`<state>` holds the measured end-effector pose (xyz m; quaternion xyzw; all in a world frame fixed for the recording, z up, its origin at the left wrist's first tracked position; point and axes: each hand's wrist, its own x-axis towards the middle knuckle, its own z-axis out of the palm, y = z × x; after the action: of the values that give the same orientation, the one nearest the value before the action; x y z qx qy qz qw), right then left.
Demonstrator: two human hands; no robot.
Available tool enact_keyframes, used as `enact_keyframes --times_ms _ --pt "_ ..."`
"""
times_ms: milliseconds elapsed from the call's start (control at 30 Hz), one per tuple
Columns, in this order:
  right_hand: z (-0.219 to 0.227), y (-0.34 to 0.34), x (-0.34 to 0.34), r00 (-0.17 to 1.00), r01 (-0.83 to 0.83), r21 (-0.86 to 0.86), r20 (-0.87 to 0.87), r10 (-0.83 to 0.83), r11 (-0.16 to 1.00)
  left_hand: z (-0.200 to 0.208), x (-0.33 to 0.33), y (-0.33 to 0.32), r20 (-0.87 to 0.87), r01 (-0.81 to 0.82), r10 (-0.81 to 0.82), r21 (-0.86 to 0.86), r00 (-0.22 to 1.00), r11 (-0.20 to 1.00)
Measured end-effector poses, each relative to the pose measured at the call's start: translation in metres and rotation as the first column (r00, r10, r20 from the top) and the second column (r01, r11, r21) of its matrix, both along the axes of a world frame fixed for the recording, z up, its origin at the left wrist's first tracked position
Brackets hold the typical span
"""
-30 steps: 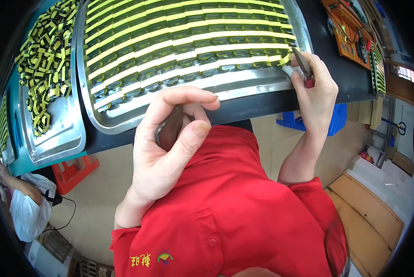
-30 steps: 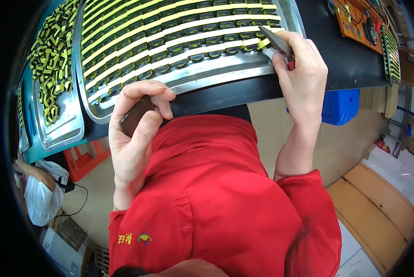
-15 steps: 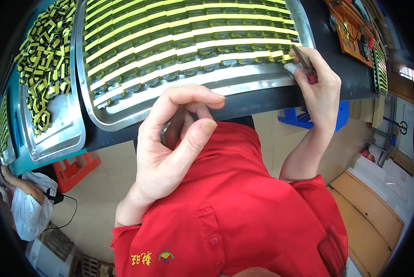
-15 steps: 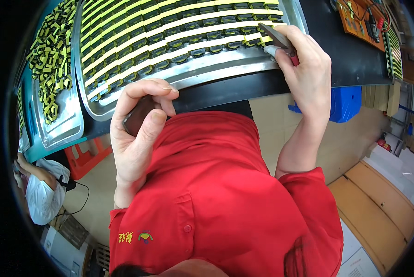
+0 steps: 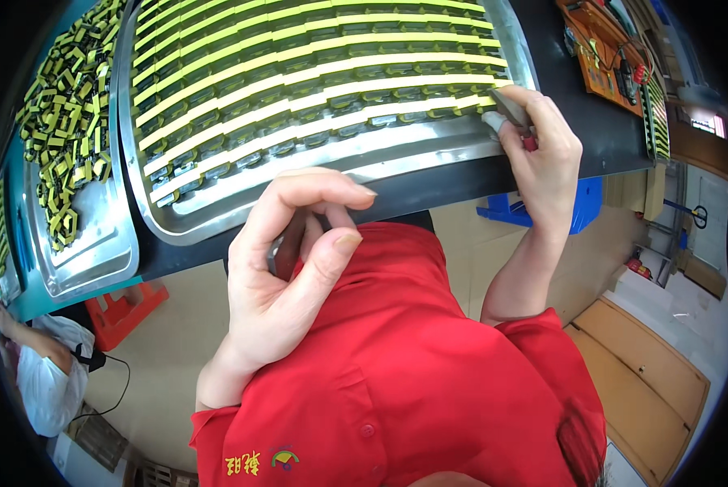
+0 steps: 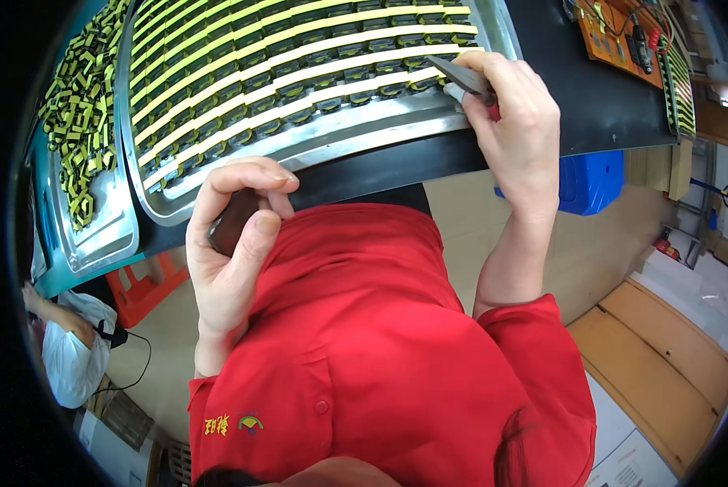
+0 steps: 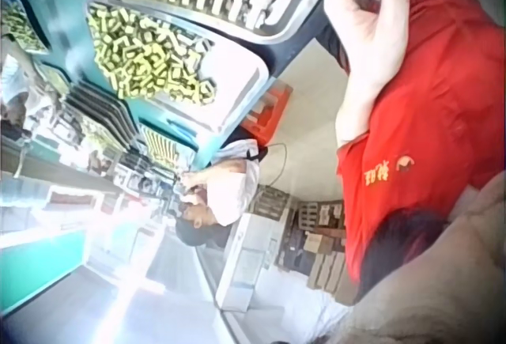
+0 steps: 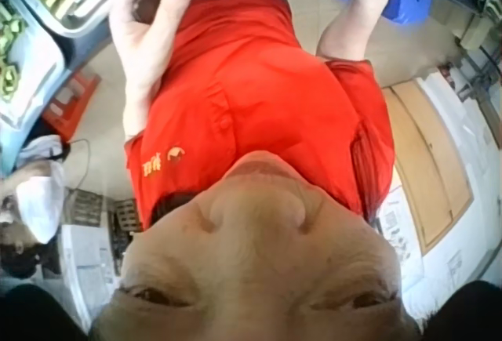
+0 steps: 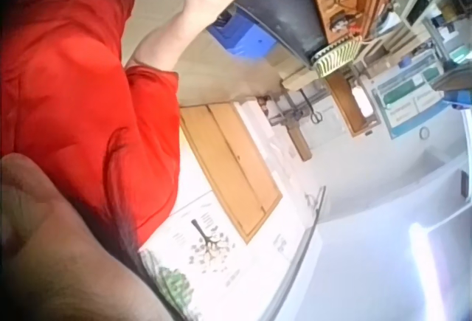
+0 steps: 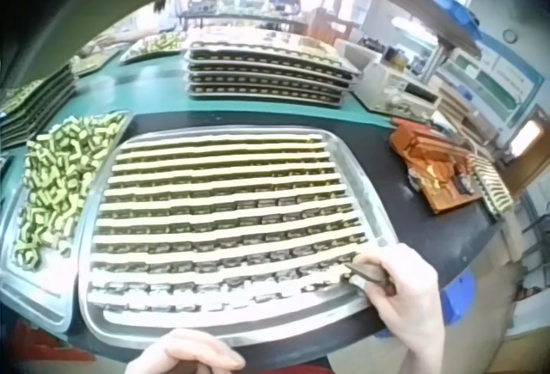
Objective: Assembling small electronic components, such as transformers, by hand and using assembly tools at a factory workbench.
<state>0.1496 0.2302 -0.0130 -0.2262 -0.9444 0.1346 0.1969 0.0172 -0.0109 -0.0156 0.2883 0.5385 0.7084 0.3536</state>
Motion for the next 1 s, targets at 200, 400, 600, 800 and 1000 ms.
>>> enact_keyframes --times_ms 200,400,600,800,1000 --pt "0.005 -0.013 -0.004 0.997 0.073 -0.172 0.002 -0.074 0.982 0.005 0.0 -0.013 -0.04 0.039 -0.041 -0.052 0.998 0.998" --pt "-0.002 0.022 0.042 0.987 0.057 -0.346 -0.12 -0.105 0.936 0.0 -0.013 -0.018 -0.746 -0.332 0.238 0.025 0.622 0.943" --pt "0.004 0.017 0.04 0.976 -0.081 -0.302 -0.216 0.015 0.95 0.01 -0.096 -0.121 -0.956 -0.91 0.194 -0.127 0.218 0.395" --pt "0.016 -0.027 -0.002 0.96 -0.254 -0.417 -0.218 0.176 0.873 -0.004 -0.13 -0.151 -0.969 -0.952 0.033 -0.235 0.245 0.195" --pt "0.02 -0.051 -0.026 0.925 -0.368 -0.36 -0.236 0.298 0.857 -0.004 -0.131 -0.135 -0.897 -0.899 0.211 -0.316 0.387 0.304"
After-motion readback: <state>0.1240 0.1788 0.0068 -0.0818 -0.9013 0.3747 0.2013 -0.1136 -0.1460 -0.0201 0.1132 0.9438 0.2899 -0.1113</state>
